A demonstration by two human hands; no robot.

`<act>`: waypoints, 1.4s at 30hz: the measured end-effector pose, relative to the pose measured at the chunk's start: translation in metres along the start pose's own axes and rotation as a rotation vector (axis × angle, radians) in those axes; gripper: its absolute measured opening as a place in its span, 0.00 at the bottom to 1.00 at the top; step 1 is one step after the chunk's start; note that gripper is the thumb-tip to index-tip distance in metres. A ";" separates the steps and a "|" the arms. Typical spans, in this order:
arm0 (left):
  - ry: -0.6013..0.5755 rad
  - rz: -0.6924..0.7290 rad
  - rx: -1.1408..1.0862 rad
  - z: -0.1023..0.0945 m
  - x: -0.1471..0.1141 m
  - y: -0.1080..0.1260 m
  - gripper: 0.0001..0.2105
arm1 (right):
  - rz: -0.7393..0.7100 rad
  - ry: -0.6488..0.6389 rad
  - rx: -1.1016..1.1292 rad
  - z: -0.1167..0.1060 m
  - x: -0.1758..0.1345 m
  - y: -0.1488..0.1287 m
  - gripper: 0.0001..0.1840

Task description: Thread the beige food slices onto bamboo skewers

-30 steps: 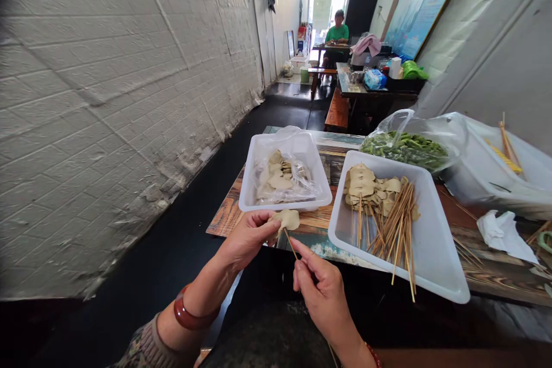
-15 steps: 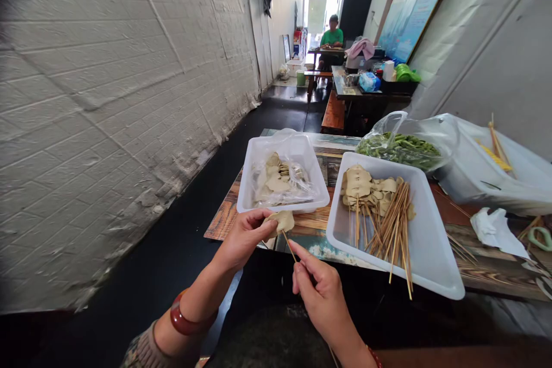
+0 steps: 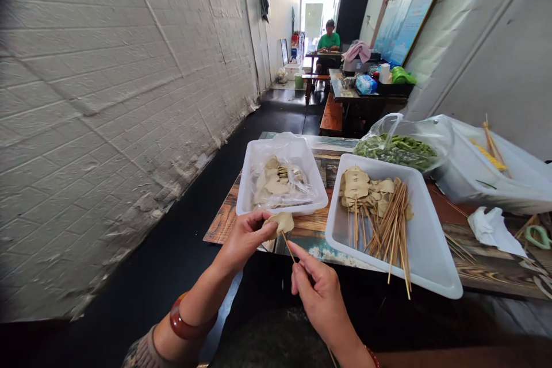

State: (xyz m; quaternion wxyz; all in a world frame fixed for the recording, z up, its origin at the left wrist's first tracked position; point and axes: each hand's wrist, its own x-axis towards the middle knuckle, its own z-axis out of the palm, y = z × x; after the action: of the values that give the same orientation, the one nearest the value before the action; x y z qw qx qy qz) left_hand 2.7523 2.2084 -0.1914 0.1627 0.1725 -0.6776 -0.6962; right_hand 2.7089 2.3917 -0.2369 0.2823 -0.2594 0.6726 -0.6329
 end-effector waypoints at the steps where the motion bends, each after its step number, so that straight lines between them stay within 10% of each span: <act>1: -0.009 -0.015 -0.033 0.001 -0.001 0.002 0.13 | 0.002 -0.001 0.004 0.000 0.000 0.000 0.26; 42: -0.033 0.019 0.105 0.007 0.008 0.004 0.11 | 0.006 0.053 0.011 -0.002 0.007 -0.008 0.25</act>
State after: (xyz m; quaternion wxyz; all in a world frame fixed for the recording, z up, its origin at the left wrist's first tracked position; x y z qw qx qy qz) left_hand 2.7415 2.2109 -0.1871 0.1491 0.1630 -0.7174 -0.6607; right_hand 2.7023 2.3875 -0.2287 0.2676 -0.2390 0.6771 -0.6425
